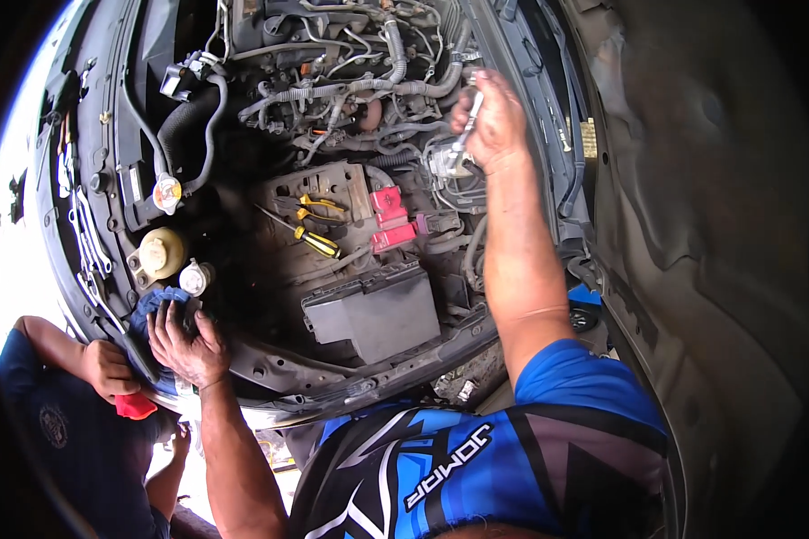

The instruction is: Manually repairing or maintaining components within a car engine bay using hand tools.

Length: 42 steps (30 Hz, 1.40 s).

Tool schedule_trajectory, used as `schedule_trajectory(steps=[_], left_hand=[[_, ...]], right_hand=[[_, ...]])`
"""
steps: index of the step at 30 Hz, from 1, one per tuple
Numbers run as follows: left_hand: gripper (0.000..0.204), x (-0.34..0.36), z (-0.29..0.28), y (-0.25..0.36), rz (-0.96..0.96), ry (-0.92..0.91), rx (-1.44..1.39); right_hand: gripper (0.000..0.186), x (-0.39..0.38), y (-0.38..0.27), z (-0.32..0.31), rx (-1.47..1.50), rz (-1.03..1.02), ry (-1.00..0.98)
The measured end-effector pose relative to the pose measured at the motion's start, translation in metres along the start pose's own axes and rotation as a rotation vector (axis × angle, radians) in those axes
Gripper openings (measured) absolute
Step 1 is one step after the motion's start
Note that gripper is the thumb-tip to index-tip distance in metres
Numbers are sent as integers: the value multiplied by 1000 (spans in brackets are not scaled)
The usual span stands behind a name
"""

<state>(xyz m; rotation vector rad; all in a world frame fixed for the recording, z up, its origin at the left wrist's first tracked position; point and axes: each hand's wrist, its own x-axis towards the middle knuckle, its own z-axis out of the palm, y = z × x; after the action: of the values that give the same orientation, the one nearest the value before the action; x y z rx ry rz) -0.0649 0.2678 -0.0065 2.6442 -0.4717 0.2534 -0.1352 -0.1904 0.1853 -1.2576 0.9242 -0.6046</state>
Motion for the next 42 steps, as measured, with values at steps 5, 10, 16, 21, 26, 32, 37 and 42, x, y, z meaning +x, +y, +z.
schedule_trajectory(steps=[5, 10, 16, 21, 26, 32, 37, 42], left_hand=[[45, 0, 2, 1, 12, 8, -3], [46, -1, 3, -3, 23, 20, -1], [46, -3, 4, -6, 23, 15, 21], [46, -1, 3, -3, 21, 2, 16], [46, -4, 4, -7, 20, 2, 14], [46, -1, 5, -2, 25, 12, 10], [46, -4, -1, -8, 27, 1, 59], [45, -2, 5, -3, 24, 12, 15]], right_hand=[[26, 31, -18, -112, -687, -382, 363], [29, 34, -22, -181, -841, -297, 572], [28, 45, -18, -213, -1036, -275, 656], [31, 65, -25, -248, -1156, -278, 741], [32, 80, -35, -251, -1121, -135, 753], [41, 103, -43, -299, -1504, -5, 738], [45, 122, -33, -254, -1887, 401, 661], [44, 118, -63, -256, -1941, 466, 576]])
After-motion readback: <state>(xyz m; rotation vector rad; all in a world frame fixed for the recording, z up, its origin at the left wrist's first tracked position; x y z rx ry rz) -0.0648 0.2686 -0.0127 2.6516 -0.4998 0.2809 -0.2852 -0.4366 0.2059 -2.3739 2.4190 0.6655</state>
